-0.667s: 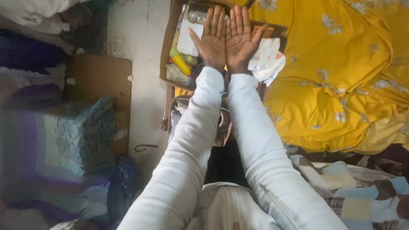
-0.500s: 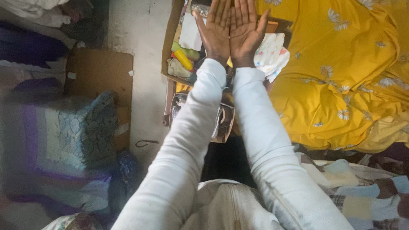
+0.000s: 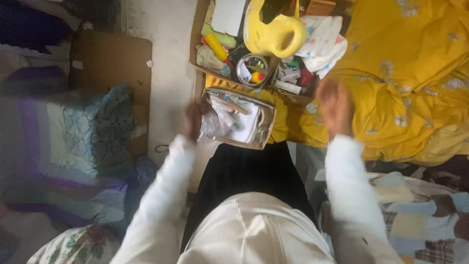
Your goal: The person moves various items including cardboard boxes, papers, notebooks, and a yellow container while clearing a workspace. The person wipes a black notebook with a cloth and organizes several other notebooks and papers by hand.
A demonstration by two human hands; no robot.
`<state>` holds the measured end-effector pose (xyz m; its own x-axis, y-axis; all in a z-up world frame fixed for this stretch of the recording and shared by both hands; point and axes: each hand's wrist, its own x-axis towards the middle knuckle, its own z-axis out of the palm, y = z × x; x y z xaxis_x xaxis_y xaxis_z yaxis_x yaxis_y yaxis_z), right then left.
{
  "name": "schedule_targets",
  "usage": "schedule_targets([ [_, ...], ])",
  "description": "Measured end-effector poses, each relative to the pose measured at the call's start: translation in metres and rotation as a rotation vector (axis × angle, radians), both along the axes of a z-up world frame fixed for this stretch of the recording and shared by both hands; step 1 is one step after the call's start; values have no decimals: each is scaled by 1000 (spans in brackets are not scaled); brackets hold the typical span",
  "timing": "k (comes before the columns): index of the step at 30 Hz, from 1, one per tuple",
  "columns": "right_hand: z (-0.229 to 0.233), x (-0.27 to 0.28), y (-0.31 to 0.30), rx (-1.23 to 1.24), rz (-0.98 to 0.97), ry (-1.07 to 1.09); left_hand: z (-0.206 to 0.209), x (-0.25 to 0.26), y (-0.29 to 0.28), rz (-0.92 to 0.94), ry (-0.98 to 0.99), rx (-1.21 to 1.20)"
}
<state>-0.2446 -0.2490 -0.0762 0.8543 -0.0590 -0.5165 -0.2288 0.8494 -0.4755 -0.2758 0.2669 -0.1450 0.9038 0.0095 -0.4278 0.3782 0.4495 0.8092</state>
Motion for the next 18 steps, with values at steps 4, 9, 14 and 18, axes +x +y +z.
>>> schedule_targets([
  [4,-52,-113,49,-122,64,351,-9,-145,-30,-365,-825,1061],
  [9,-25,-103,151,-281,576,418,-2,-180,-102,-669,408,-139],
  [14,7,-58,195,-756,687,-142,12,-140,-97,-765,-309,579],
  [18,-23,-86,193,-938,642,-293,18,-107,-66,-505,147,216],
])
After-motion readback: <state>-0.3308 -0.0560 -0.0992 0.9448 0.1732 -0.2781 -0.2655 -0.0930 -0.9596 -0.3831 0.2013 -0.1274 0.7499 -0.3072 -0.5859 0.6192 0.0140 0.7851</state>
